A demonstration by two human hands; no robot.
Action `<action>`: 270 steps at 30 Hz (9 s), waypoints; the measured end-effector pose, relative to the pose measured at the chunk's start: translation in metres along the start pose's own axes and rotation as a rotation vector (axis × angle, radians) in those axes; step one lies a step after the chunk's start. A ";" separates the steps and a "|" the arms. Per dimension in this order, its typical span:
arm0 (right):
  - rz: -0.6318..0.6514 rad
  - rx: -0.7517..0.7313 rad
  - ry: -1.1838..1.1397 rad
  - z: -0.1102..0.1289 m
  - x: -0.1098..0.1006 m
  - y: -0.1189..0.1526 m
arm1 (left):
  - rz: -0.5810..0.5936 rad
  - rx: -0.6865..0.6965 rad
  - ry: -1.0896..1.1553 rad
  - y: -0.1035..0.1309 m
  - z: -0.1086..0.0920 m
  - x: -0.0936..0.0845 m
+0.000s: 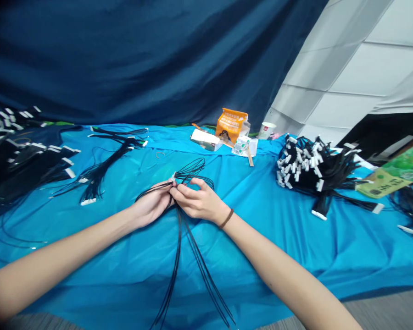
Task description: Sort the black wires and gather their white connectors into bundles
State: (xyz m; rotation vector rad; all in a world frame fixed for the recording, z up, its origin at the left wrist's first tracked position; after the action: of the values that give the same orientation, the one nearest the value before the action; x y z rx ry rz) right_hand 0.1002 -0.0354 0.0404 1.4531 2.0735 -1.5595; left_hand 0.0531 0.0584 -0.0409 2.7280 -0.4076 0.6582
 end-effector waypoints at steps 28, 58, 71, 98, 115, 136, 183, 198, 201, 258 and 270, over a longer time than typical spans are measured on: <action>-0.079 0.199 -0.171 -0.023 -0.004 -0.003 | 0.007 -0.007 0.057 -0.001 0.000 0.001; -0.317 0.699 -0.787 -0.064 -0.008 0.005 | -0.012 0.009 0.031 0.000 -0.007 0.000; -0.981 1.052 -0.641 -0.111 -0.062 0.070 | -0.052 0.078 -0.049 0.001 -0.010 -0.006; -0.187 0.709 -0.334 -0.056 -0.010 0.011 | -0.056 0.236 -0.215 0.006 -0.019 -0.003; -0.188 0.718 -0.364 -0.056 -0.010 0.011 | -0.042 0.244 -0.263 0.007 -0.019 -0.001; -0.198 0.683 -0.345 -0.053 -0.012 0.010 | -0.070 0.275 -0.309 0.007 -0.021 -0.003; -0.199 0.680 -0.335 -0.053 -0.013 0.008 | -0.070 0.287 -0.317 0.008 -0.023 -0.002; -0.196 0.679 -0.337 -0.053 -0.013 0.009 | -0.081 0.290 -0.353 0.006 -0.022 -0.004; -0.199 0.677 -0.336 -0.052 -0.013 0.009 | -0.082 0.291 -0.357 0.006 -0.022 -0.004; -0.100 0.488 -0.691 -0.045 0.002 0.000 | -0.069 0.103 -0.101 -0.001 -0.014 -0.010; -1.116 1.238 -1.116 -0.128 -0.028 0.085 | -0.139 0.134 -0.115 0.000 -0.015 -0.020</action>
State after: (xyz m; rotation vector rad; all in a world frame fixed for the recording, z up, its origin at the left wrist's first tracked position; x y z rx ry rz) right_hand 0.2297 0.0493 0.0596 -0.9101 0.9965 -3.1173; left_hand 0.0308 0.0679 -0.0380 2.8980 -0.2028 0.5109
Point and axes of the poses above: each hand's wrist, its own y-axis away from the middle knuckle, its own x-axis out of the palm, z = x × y, the point moved 10 cm from there along -y, towards the middle knuckle, and after that the axes turned 14 degrees about -y, right-handed, at the moved point
